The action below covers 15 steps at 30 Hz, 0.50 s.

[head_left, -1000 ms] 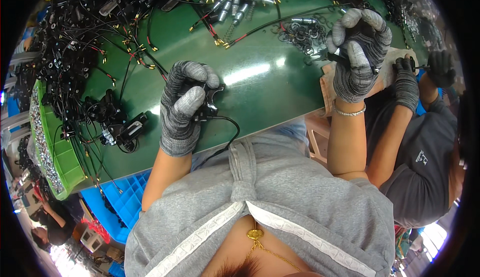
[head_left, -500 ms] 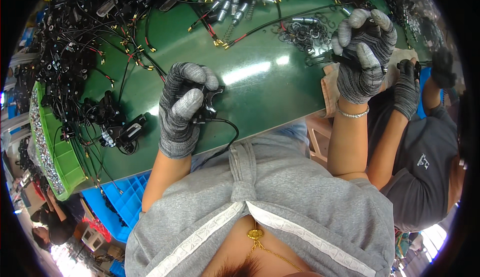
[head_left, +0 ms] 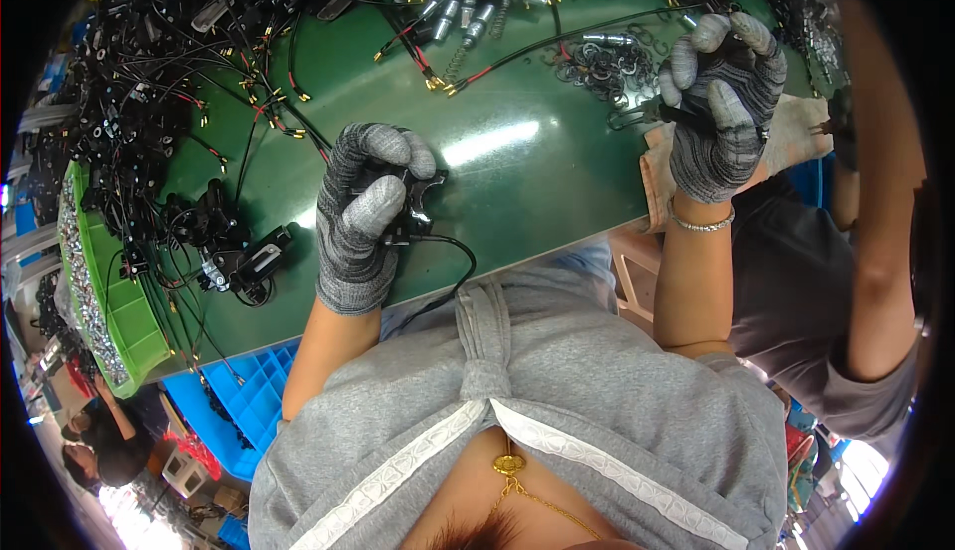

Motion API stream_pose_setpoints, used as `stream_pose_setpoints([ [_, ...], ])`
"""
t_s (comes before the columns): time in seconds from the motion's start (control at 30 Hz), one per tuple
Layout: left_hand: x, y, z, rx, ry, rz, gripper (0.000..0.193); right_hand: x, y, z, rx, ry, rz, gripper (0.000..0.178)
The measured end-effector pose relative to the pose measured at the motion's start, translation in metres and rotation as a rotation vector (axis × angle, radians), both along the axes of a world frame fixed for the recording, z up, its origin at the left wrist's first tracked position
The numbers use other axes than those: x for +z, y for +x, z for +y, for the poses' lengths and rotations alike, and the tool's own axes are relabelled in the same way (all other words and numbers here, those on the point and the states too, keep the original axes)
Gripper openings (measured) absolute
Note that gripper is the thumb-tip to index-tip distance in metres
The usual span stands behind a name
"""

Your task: Assembling or bundling black electronic cable components at a manual workstation.

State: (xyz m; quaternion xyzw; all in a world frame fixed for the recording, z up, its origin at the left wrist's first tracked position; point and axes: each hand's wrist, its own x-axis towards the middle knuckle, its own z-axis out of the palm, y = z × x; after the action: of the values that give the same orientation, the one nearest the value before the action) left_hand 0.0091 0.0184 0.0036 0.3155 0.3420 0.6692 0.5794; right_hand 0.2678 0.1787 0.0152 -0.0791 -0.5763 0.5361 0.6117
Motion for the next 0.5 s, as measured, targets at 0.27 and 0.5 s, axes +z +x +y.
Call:
stream_pose_setpoints([
  [0.27,0.001,0.006,-0.004,0.097,0.004,0.017,0.03,0.016,-0.029,-0.011,0.031,-0.047,0.008,0.044],
  [0.5,-0.021,0.006,-0.003,0.056,0.138,0.052,0.068,0.091,-0.099,-0.019,0.66,-0.108,0.168,0.055],
])
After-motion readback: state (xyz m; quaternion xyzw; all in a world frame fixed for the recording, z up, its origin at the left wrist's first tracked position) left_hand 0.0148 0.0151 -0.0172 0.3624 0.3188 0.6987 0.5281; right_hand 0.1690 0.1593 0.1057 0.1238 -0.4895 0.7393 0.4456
